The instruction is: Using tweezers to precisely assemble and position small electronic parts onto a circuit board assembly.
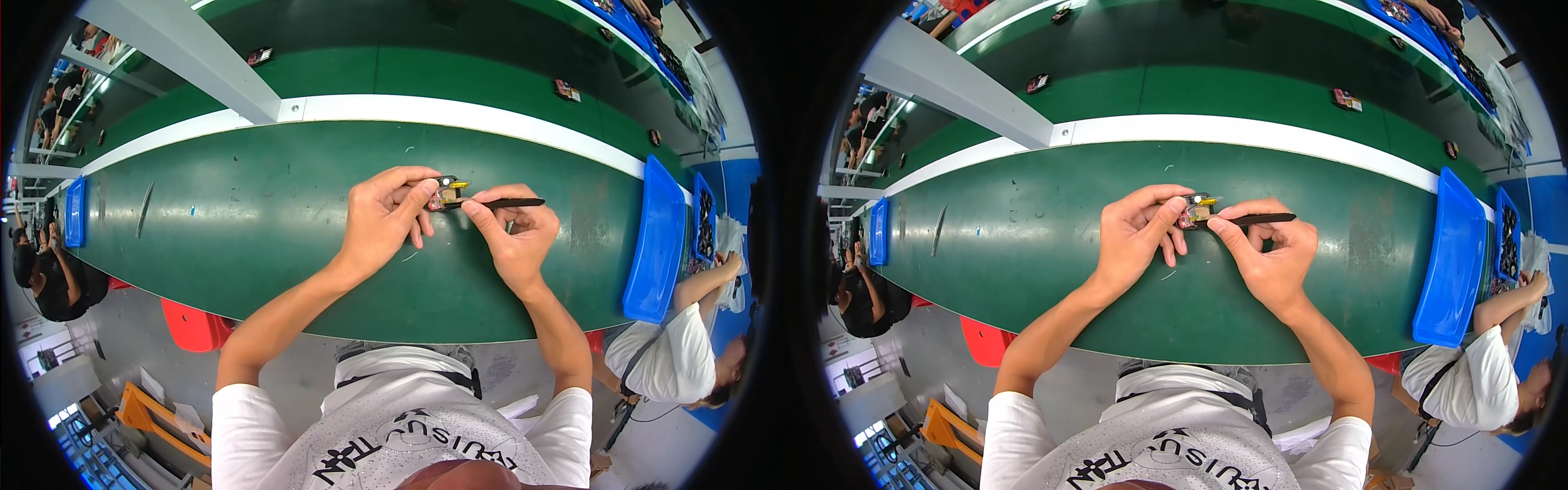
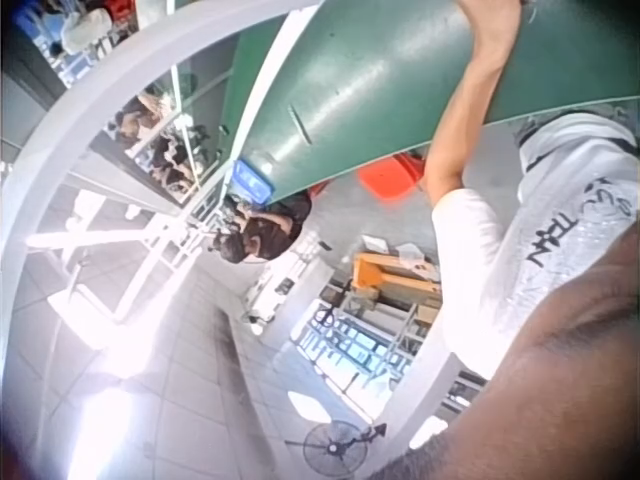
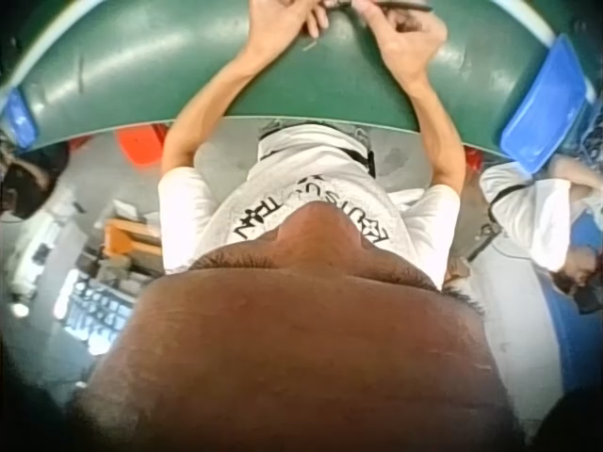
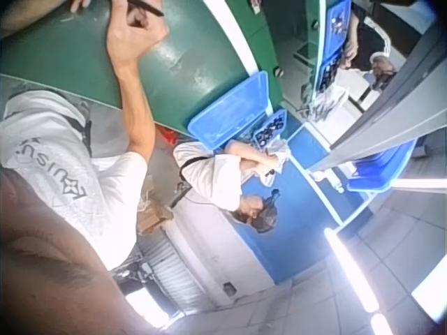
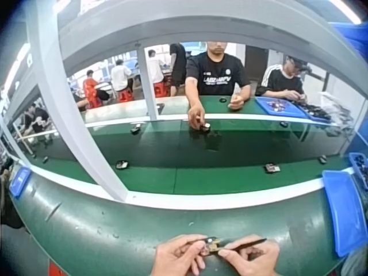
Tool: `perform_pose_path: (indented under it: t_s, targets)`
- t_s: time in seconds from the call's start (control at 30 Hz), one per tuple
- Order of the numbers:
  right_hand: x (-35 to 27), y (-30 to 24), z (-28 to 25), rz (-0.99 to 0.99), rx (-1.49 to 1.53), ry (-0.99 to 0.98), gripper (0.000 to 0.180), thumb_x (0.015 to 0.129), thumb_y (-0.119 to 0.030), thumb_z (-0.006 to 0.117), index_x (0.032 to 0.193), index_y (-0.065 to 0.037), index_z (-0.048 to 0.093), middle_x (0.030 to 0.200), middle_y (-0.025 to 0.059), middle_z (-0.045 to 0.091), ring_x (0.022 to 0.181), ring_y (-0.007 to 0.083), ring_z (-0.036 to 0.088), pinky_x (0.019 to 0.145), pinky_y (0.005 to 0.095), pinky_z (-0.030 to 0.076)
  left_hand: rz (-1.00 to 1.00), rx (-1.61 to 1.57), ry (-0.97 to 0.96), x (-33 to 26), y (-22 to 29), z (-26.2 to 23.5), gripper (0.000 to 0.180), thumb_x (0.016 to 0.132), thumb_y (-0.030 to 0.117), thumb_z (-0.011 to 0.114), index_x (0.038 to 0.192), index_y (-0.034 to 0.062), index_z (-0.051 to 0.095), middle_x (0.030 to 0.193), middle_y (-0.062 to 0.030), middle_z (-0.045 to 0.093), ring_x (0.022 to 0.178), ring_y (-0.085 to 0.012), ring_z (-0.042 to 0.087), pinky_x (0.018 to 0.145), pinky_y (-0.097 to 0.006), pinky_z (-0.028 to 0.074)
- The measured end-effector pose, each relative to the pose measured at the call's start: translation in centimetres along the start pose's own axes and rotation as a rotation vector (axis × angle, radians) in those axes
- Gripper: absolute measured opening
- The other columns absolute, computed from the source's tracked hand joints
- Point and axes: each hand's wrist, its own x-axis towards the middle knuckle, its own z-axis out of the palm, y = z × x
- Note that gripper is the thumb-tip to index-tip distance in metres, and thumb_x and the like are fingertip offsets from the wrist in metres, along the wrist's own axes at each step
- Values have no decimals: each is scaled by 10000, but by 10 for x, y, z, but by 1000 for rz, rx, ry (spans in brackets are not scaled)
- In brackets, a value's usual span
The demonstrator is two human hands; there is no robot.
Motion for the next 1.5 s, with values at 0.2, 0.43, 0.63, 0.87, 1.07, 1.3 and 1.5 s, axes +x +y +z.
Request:
perform_pose_path:
  t_s: [0.2,0.43,0.63,0.87,1.07,1.3,1.5]
  targets:
    - [0,-1,1,-36,-44,21,100,811,1,842,865,6,759,684,-20,667,461,-13,380,435,201,227,-15,-30,13,0,2,0,257,1030,95,602,1189,-101,655,881,-142,697,601,-149,668,448,-236,520]
    - [-1,0,2,-73,-76,24,112,800,-13,853,864,-3,761,681,-18,671,455,-10,385,433,205,227,-66,-66,23,2,7,0,255,1030,110,608,1168,-96,666,856,-129,688,593,-144,662,452,-233,516]
    - [-1,0,2,-76,-97,16,119,791,-9,854,865,-12,761,643,-23,653,444,-9,381,430,205,222,-78,-81,26,1,4,0,251,1025,116,619,1160,-88,673,834,-117,683,590,-140,659,453,-235,512]
    - [3,-5,-1,0,-131,-69,108,800,-8,840,873,-13,761,561,-49,556,449,-12,362,434,209,214,-59,34,41,2,2,-1,203,1004,84,635,1096,-84,703,786,-99,683,566,-132,648,448,-234,490]
    - [4,-5,1,41,-126,-129,110,812,-16,834,890,-11,756,546,-59,525,452,-11,353,438,214,213,-93,99,28,3,3,-3,183,986,78,654,1033,-85,721,749,-92,675,533,-128,634,435,-228,476]
    - [2,-2,1,51,-60,-69,134,803,-17,845,901,-10,754,561,-52,544,455,-9,370,445,208,225,-86,51,8,7,2,-9,192,993,88,643,1037,-79,725,745,-90,673,518,-127,630,412,-228,462]
    - [0,-2,2,-57,-98,-109,139,798,-31,854,896,-20,757,646,-11,655,443,5,392,435,208,268,-89,43,8,6,3,-8,197,995,93,643,1041,-81,723,744,-91,671,512,-129,629,411,-230,464]
